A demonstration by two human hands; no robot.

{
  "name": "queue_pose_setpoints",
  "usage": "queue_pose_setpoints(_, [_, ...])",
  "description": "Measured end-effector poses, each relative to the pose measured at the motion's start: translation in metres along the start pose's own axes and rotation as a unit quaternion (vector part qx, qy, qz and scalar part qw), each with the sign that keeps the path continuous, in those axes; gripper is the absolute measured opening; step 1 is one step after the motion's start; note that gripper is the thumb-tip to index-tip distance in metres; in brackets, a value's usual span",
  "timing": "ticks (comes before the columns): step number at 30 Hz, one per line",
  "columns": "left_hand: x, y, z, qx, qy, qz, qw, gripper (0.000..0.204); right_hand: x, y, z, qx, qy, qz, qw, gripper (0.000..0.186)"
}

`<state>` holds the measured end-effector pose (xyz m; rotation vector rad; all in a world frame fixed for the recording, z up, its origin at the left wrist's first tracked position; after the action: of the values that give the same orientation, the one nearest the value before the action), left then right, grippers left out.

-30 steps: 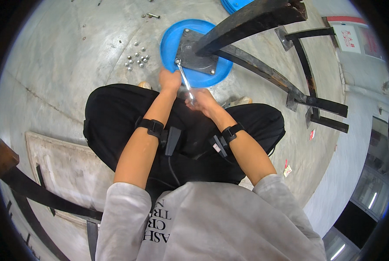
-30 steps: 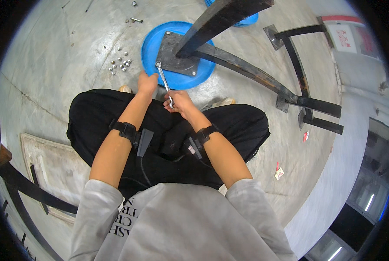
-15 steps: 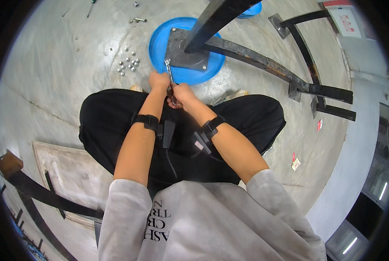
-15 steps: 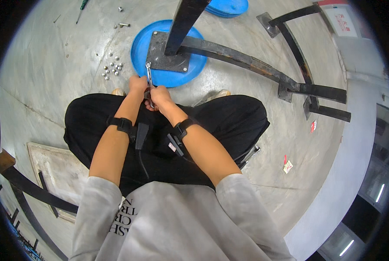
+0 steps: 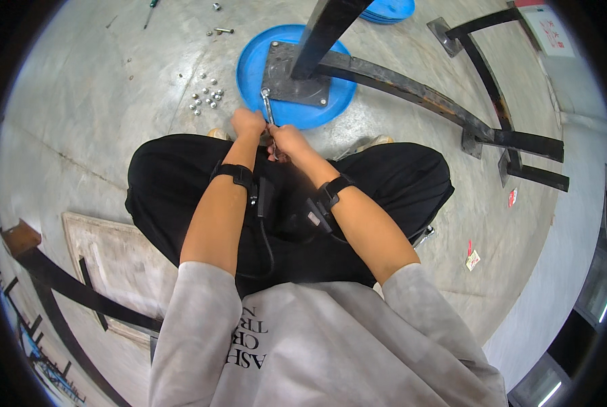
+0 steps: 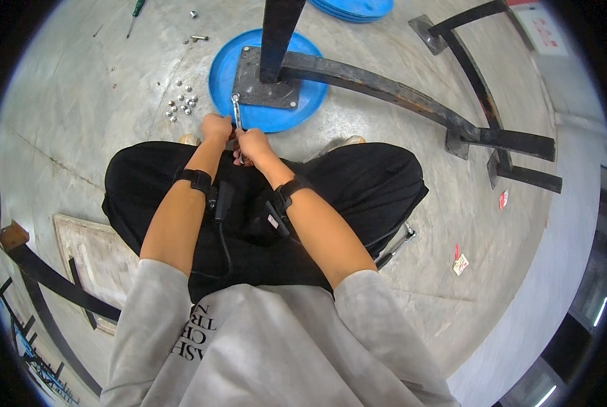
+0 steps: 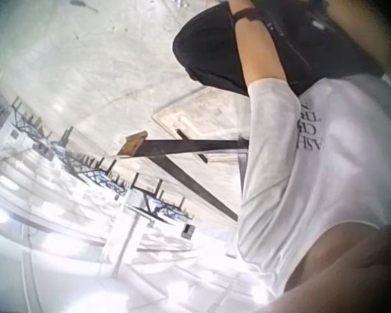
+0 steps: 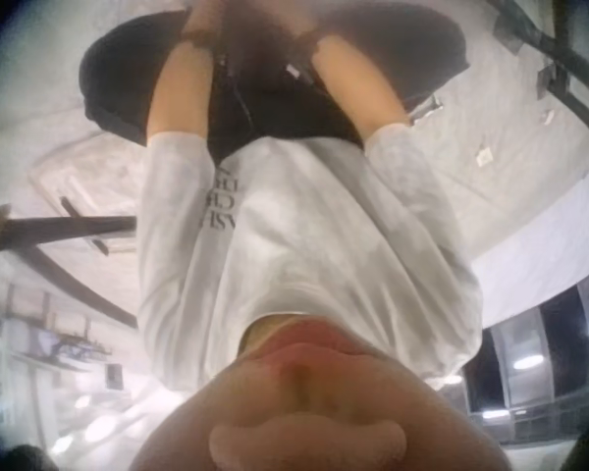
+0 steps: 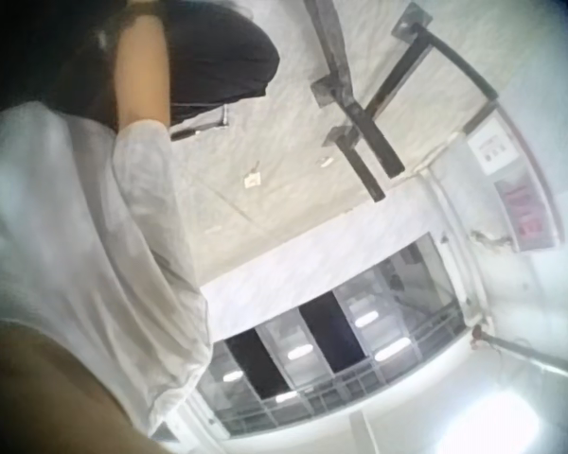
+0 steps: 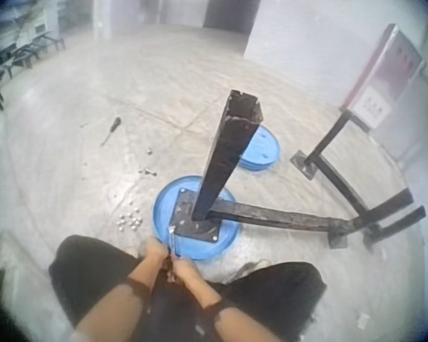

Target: The person uses a wrench to tighten a bolt on a metal furniture frame while sitting on the floor.

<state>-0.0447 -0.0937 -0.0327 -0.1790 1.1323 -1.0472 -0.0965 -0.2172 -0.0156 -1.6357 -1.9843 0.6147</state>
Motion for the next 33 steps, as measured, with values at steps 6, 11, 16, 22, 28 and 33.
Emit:
queue_pose_setpoints(6, [-0.004,-0.003,-0.001,0.083,0.107,0.015,0.991,0.021,0.009,0.0,-0.008,0.001,-0.093,-0.039,0.995,0.039])
queue_pose_setpoints(11, [0.005,-0.012,-0.001,0.039,0.014,-0.015,0.999,0.024,-0.001,0.015,-0.005,-0.053,-0.133,-0.046,0.989,0.042])
queue_pose_setpoints(16, [-0.003,-0.039,0.011,0.065,0.084,-0.035,0.994,0.029,0.01,0.016,-0.009,-0.068,-0.152,-0.104,0.981,0.028])
queue_pose_setpoints(22, [-0.003,-0.089,0.048,0.123,0.061,-0.02,0.99,0.04,-0.02,0.068,0.023,-0.181,-0.192,-0.02,0.964,0.029])
queue_pose_setpoints(28, [-0.02,-0.056,0.018,0.092,0.021,0.005,0.996,0.04,-0.038,0.035,-0.008,-0.16,-0.217,-0.042,0.962,0.037])
queue_pose_setpoints(33, [-0.015,-0.062,0.018,0.101,0.012,0.015,0.995,0.04,-0.05,0.029,-0.01,-0.136,-0.149,-0.011,0.979,0.039])
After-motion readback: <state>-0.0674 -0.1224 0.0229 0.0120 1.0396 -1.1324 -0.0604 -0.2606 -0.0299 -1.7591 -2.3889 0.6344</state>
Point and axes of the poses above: each hand's wrist, its own y-axis towards the middle knuckle, its own x-axis out of the palm, z = x × y, the point moved 8 cm from there along y, towards the middle knuckle, and after that the axes turned 13 degrees about -x, right-handed, at the moved point
